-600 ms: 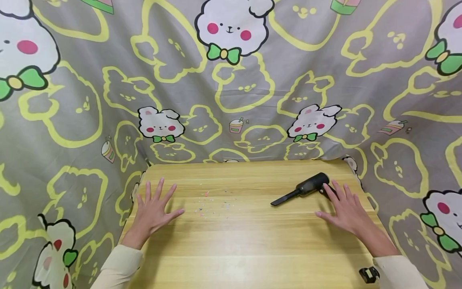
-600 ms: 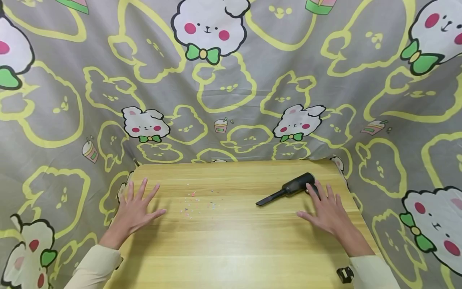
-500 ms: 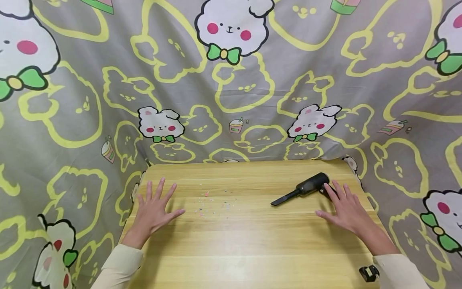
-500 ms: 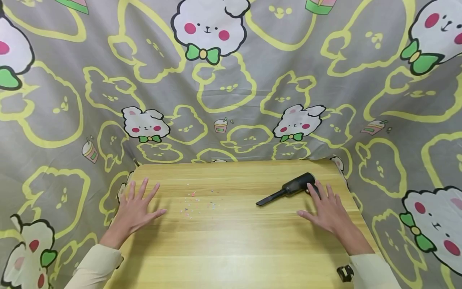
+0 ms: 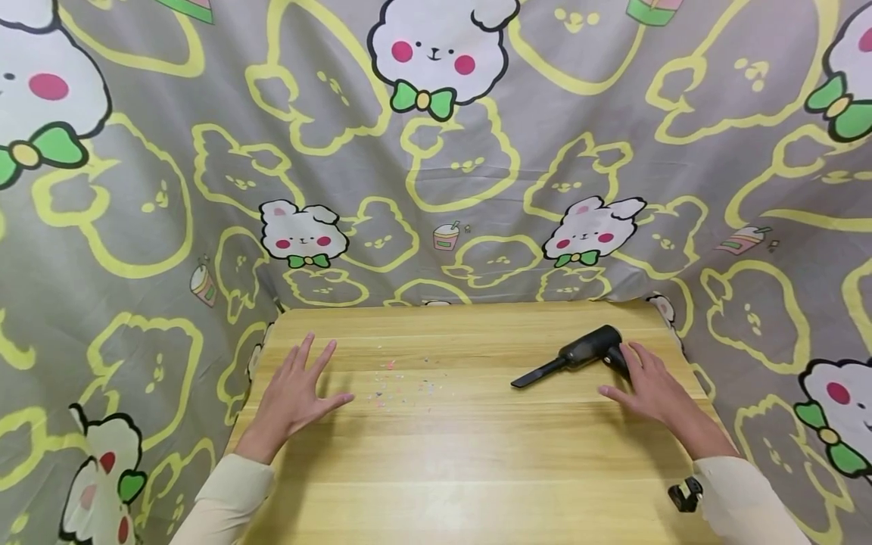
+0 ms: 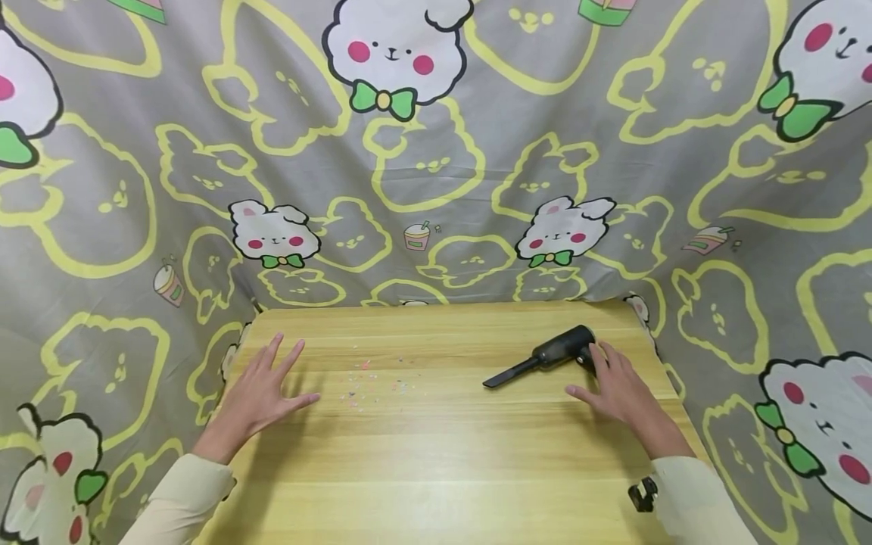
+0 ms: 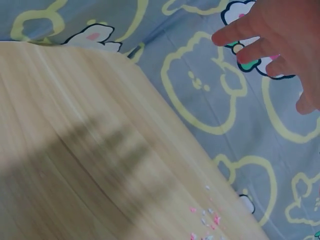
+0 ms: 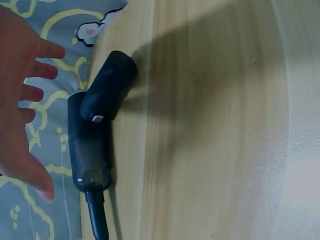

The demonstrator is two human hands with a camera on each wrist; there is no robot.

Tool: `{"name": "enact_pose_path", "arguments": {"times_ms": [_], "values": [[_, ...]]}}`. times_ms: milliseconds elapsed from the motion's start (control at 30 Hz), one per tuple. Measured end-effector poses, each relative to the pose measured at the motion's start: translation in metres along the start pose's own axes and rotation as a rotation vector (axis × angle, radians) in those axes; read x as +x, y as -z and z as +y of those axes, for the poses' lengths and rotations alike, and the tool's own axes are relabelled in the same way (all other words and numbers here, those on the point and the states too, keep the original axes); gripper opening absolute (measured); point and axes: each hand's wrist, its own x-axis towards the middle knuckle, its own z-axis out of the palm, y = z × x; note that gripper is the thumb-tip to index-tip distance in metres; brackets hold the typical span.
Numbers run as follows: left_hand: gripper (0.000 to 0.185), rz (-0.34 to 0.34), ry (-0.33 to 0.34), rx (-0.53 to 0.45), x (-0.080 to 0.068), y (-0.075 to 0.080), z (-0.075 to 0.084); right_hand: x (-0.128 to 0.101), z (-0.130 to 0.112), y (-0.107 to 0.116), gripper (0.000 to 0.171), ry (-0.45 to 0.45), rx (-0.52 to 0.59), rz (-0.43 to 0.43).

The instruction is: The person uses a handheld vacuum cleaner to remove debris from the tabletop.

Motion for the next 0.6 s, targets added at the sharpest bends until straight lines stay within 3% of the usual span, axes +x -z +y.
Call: {"name": "enact_pose_path", "arguments": {"times_ms": [600], "values": [[0.103, 0.021, -0.069, -0.039, 0.019, -0.005, 0.02, 0.02, 0.032, -0.019, 0.099, -0.108, 0.049, -0.044]]}}
